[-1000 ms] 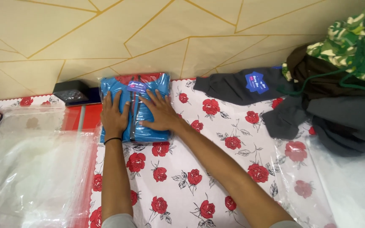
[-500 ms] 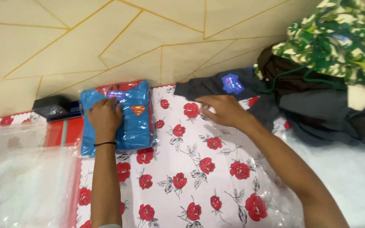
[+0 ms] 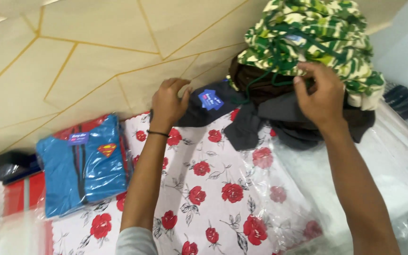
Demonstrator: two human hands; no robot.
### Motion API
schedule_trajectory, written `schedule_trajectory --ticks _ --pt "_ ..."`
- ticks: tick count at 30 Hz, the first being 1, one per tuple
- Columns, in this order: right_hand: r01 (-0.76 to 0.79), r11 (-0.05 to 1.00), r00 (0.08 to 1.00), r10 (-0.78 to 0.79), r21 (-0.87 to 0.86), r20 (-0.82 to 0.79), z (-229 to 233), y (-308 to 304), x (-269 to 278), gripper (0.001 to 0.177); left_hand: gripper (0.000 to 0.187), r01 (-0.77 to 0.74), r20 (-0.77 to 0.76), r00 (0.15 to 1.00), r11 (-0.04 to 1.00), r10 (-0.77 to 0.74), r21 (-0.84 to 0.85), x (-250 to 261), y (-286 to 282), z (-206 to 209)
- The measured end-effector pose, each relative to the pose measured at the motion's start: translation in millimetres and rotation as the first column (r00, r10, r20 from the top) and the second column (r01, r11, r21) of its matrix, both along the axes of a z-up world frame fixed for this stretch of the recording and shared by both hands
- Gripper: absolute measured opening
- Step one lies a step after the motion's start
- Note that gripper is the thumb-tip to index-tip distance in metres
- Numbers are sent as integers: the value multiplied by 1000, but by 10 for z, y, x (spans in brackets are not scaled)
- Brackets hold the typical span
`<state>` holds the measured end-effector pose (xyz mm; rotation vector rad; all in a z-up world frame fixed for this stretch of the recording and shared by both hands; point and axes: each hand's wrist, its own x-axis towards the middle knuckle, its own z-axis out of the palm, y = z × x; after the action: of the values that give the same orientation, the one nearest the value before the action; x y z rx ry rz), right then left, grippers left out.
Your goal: Folding various garments like hoodies and camouflage pants and placing them into clear plastic bags for retail or shipping.
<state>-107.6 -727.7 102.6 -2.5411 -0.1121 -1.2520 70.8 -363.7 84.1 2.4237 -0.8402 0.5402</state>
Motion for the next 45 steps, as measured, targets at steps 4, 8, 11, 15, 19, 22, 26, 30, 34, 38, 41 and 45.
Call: schedule_trajectory --ticks 4,8,11,15,19,22,26,30,34,38,41,45 --pt "64 994 998 -61 -92 35 156 -404 85 30 18 165 94 983 981 -155 -107 92 -688 248" --pt "60 995 998 -61 -75 -8 160 -790 312 35 32 228 19 973 955 -228 -190 201 -1316 447" --pt "84 996 991 -82 15 -103 154 -950 495 38 38 315 75 949 917 -305 -246 345 -1669 433" --pt "113 988 962 -81 109 -259 250 -1025 592 50 52 395 61 918 886 -392 -244 522 -2061 331" --pt "215 966 885 -130 145 -448 457 -869 606 68 60 413 -78 878 830 -472 -375 449 -2239 395" --pt "283 949 855 -184 138 -485 354 -941 621 61 52 434 -39 868 793 -496 -427 359 -2259 477" --pt "207 978 931 -198 -2 -307 91 -1134 504 28 24 442 -31 850 744 -526 -501 144 -2103 647" --pt "182 977 979 -190 -111 -73 21 -1090 241 26 24 515 43 805 660 -592 -548 7 -1868 758" --pt "145 987 989 -145 -62 6 227 -840 -32 29 21 519 61 801 639 -596 -568 -192 -1698 894" --pt "-11 999 992 17 -45 127 290 -816 -134 18 24 556 107 775 591 -623 -585 -337 -1592 1025" --pt "92 994 990 -84 -66 109 478 -846 -132 41 32 568 113 761 571 -639 -592 -322 -1568 978" --pt "307 936 869 -200 175 -453 936 -559 -144 108 36 504 39 767 564 -640 -654 -302 -1567 863"
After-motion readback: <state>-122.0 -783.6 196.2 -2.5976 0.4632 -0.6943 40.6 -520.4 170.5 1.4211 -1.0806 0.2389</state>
